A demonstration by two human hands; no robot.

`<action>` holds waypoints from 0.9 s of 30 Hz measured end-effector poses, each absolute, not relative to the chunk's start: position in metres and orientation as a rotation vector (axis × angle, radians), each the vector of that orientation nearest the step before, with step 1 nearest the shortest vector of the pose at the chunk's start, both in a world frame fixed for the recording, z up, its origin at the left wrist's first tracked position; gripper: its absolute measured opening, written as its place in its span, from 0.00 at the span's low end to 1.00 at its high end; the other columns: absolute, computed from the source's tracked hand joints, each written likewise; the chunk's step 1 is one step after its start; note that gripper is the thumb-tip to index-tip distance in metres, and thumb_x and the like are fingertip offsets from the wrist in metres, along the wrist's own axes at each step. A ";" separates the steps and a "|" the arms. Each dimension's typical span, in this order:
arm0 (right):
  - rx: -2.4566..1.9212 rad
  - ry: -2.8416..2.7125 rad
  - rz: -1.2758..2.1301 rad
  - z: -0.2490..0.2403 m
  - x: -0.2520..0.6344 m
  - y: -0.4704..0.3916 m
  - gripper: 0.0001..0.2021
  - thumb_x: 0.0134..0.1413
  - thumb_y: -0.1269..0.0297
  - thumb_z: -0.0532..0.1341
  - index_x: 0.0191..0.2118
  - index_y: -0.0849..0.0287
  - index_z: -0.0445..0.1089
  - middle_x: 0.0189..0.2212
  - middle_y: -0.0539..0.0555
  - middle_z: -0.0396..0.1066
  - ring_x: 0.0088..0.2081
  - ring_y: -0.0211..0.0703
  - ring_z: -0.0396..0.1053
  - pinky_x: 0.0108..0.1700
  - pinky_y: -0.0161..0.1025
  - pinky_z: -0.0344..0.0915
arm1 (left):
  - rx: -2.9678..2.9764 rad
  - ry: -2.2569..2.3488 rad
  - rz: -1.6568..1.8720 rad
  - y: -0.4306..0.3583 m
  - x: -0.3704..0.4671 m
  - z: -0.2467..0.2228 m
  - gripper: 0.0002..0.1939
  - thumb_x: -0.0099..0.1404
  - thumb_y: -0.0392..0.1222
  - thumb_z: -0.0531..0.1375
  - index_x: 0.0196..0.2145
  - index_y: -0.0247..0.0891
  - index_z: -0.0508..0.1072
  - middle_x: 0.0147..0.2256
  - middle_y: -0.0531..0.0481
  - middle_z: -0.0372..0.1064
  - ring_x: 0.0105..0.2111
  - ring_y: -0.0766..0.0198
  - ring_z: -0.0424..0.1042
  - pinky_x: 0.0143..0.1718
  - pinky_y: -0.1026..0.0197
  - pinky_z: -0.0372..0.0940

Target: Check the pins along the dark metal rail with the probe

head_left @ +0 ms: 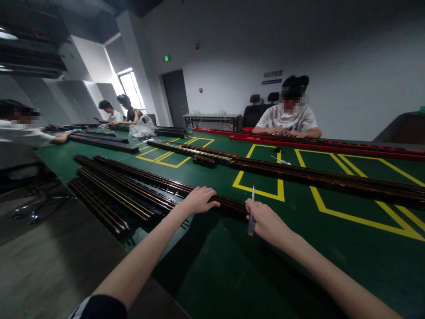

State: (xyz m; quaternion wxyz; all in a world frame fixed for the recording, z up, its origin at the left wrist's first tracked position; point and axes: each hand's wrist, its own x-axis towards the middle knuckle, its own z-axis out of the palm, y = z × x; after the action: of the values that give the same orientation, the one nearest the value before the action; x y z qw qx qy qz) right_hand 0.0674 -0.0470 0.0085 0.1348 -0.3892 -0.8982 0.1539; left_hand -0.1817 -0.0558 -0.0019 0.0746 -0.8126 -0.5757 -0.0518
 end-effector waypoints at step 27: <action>-1.009 -2.578 0.460 0.001 -0.068 -0.064 0.06 0.61 0.74 0.49 0.41 0.61 0.60 0.41 0.61 0.71 0.41 0.47 0.71 0.37 0.37 0.62 | -2.370 -2.260 -0.198 -0.063 -0.349 0.003 0.23 0.58 0.52 0.57 0.48 0.36 0.70 0.50 0.43 0.69 0.50 0.57 0.67 0.53 0.59 0.58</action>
State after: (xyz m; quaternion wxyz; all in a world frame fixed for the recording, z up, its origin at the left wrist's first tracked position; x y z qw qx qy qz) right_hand -0.0681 -0.0637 0.0015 0.1667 -0.3546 -0.9058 0.1615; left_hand -0.3494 -0.0627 0.0033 -0.0698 -0.7206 -0.6872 -0.0602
